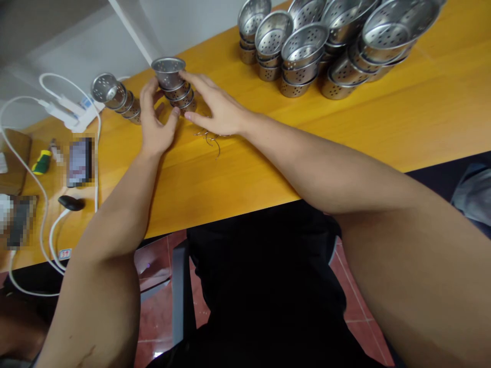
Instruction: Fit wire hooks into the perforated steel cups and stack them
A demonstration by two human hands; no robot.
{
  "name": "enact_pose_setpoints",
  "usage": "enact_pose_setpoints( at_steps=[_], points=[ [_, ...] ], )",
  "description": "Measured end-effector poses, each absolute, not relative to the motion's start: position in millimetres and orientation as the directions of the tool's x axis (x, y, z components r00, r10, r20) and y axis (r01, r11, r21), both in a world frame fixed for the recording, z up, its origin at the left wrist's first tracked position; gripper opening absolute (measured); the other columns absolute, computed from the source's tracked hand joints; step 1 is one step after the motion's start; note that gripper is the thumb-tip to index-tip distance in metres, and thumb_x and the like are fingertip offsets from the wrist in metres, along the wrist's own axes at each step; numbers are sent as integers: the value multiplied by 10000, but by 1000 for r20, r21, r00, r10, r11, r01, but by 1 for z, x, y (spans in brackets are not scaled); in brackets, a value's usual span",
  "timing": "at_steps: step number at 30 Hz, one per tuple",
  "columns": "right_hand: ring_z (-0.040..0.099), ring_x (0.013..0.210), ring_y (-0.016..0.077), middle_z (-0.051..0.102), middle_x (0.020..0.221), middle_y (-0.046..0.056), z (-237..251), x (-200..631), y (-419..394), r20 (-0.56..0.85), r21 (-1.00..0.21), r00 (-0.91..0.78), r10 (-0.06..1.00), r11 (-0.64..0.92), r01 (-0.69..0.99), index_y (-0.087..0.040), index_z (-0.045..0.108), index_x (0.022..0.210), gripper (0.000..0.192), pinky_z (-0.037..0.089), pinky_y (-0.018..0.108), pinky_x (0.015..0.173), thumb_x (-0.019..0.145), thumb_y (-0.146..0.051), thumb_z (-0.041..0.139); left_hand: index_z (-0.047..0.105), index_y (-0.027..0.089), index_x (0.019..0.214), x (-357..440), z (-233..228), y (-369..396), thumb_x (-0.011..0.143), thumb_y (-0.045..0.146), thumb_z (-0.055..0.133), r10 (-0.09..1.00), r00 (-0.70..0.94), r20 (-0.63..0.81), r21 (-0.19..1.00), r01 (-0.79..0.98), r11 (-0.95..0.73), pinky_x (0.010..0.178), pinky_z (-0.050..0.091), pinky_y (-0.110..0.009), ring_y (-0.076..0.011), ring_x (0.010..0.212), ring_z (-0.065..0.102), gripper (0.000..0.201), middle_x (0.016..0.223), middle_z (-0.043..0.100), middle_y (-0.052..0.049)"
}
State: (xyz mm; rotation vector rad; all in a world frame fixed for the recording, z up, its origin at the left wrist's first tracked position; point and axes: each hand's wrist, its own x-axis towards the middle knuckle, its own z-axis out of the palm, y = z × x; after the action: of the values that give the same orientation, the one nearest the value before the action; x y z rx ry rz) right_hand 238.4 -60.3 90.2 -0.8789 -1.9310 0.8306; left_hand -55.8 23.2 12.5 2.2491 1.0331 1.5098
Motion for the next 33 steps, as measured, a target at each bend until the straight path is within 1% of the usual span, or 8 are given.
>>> enact_pose_setpoints(
  at_steps=[7, 11, 13, 18, 21, 25, 29, 33],
  points=[
    [417, 1884, 387, 559, 1932, -133, 96, 239, -62, 429, -790, -387, 816, 547, 276, -583, 595, 1876, 1123, 675, 628, 1338, 810, -842, 839, 631, 524, 1731, -51, 24, 12, 957, 767, 980, 720, 231, 654, 626, 370, -687, 1470, 513, -782, -470, 1802, 524, 884, 1836, 637, -85],
    [615, 1713, 424, 494, 1998, 23, 97, 241, -64, 460, -759, -397, 794, 584, 289, -402, 593, 1901, 1074, 633, 559, 1364, 937, -843, 766, 645, 508, 1716, -50, 24, 9, 993, 817, 940, 695, 243, 676, 587, 393, -708, 1479, 535, -741, -453, 1766, 577, 840, 1852, 627, -94],
    [642, 1671, 425, 536, 1969, 33, 97, 241, -65, 452, -768, -391, 802, 572, 287, -414, 624, 1874, 1060, 621, 555, 1358, 926, -866, 762, 622, 517, 1735, -51, 20, 12, 1021, 812, 916, 678, 250, 691, 561, 406, -721, 1455, 568, -736, -446, 1756, 590, 827, 1857, 622, -96],
    [456, 1801, 419, 751, 1748, -28, 97, 237, -64, 412, -793, -378, 829, 531, 299, -540, 673, 1799, 1151, 548, 641, 1393, 740, -970, 808, 606, 533, 1734, -54, 16, 16, 1030, 791, 911, 656, 264, 707, 545, 389, -743, 1425, 586, -770, -451, 1762, 588, 810, 1878, 607, -84],
    [437, 1830, 420, 715, 1788, -58, 97, 236, -63, 430, -792, -368, 824, 540, 285, -603, 721, 1742, 1080, 583, 640, 1366, 715, -914, 845, 576, 519, 1753, -51, 19, 12, 1041, 853, 859, 647, 292, 705, 522, 404, -751, 1425, 584, -783, -443, 1795, 564, 837, 1928, 578, -59],
    [417, 1843, 433, 646, 1870, -19, 95, 237, -64, 465, -763, -376, 802, 578, 288, -500, 681, 1828, 1069, 524, 622, 1434, 849, -907, 822, 577, 519, 1727, -45, 22, 7, 998, 884, 915, 699, 261, 666, 587, 394, -707, 1451, 575, -768, -436, 1793, 554, 883, 1893, 610, -40],
    [441, 1821, 424, 585, 1914, -56, 88, 238, -58, 459, -742, -364, 811, 575, 345, -543, 571, 1886, 1076, 563, 655, 1411, 875, -826, 806, 695, 467, 1525, -40, 24, 3, 891, 885, 1036, 764, 108, 636, 688, 369, -625, 1278, 692, -719, -456, 1504, 745, 833, 1724, 677, -104],
    [605, 1673, 401, 693, 1801, -52, 70, 238, -42, 437, -752, -409, 801, 575, 322, -519, 664, 1732, 914, 565, 656, 1416, 889, -836, 819, 770, 348, 1113, -37, 27, -5, 1042, 1030, 761, 674, 243, 697, 559, 403, -724, 961, 733, -607, -323, 995, 797, 686, 1127, 781, -83]
  ],
)
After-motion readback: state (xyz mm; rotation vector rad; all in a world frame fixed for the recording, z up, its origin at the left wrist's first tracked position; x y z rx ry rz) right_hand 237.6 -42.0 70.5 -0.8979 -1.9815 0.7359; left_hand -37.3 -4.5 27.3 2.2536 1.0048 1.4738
